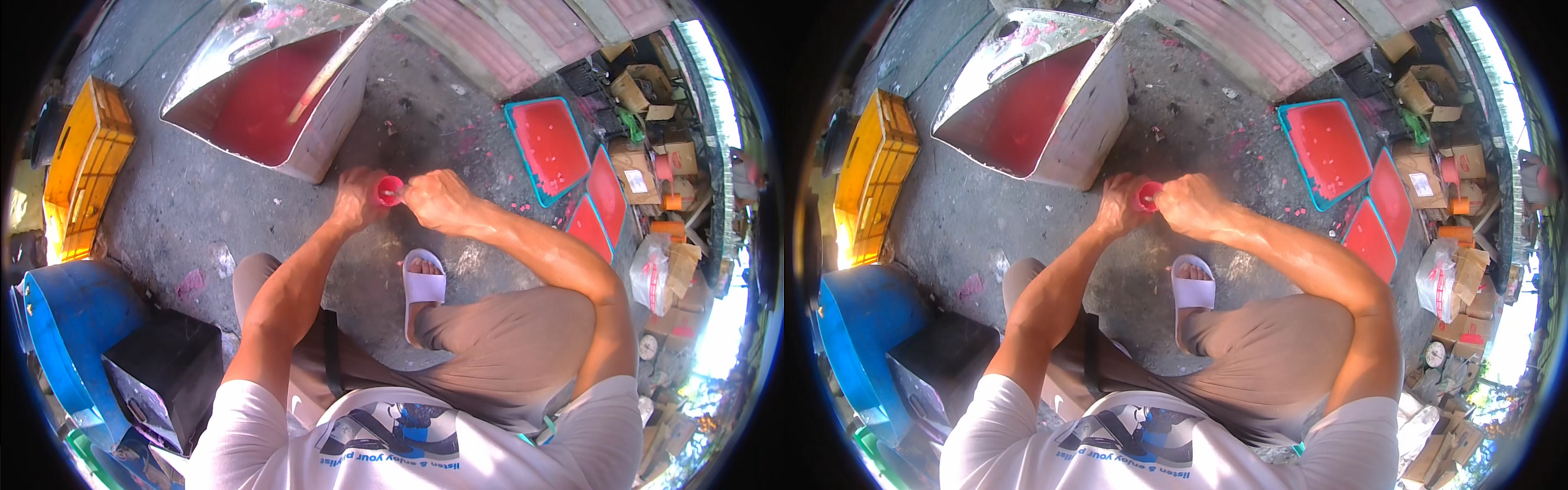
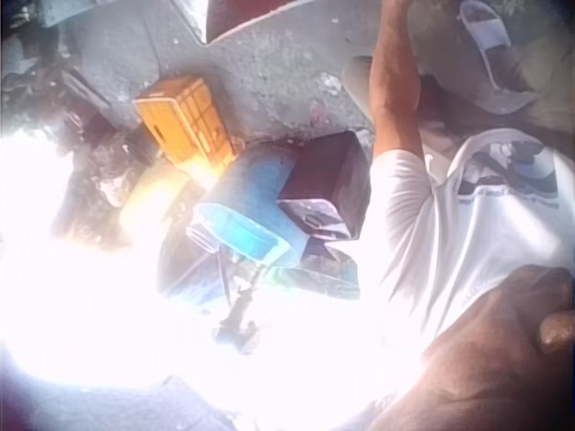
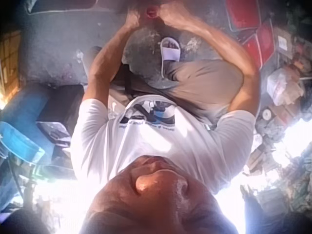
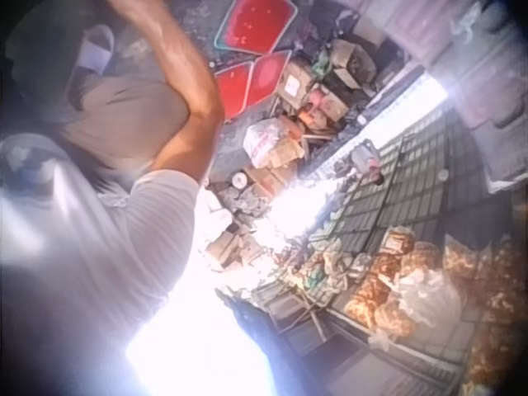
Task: The person scoops red paint from a metal container into a small pink cup using a stick, then stirs the paint inside the cup. They repeat the scooping and stirring process several times before placing the cup on the container and moving the container to a nearby table.
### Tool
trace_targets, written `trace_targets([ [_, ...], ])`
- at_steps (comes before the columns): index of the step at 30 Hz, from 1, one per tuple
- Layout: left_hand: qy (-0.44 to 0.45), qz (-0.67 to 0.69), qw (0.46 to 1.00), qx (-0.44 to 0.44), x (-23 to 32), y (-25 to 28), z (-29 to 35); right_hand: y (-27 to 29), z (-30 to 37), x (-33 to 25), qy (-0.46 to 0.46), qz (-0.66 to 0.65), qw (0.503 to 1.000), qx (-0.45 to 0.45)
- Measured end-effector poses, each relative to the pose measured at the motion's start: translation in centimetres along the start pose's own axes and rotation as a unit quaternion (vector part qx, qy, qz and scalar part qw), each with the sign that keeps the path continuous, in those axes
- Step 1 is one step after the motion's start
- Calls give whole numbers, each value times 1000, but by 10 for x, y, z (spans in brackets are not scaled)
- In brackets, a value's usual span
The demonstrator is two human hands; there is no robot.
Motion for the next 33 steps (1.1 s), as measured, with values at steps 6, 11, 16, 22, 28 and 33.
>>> trace_targets([
  [6, -34, 4, 999, 23, 0, -4, -4, -12, 4, 4, 21, 19, 1000, -5],
  [11, -14, 12, 999, 28, -1, -5, -1, -3, 4, 17, -1, -55, 993, 104],
  [16, 3, 2, 1000, 16, 0, -2, -2, -17, 3, 13, -21, -40, 999, -8],
  [22, 12, 10, 1000, 14, -5, -4, 3, -20, 2, 10, 22, 45, 998, 40],
  [28, 19, -1, 1000, 13, -6, -1, 2, -22, -8, 10, 17, 57, 997, -43],
  [33, 26, 5, 999, 23, -4, 0, 3, -26, -20, 14, -8, 3, 1000, -22],
])
Point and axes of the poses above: each hand's wrist, its own z-axis away from the middle knuckle, its own y-axis out of the back of the hand, x = y × z, the point moved 6 cm from there along -z, towards the middle knuckle, and after that the axes turned 2 degrees about -y, right-handed, at the moved point
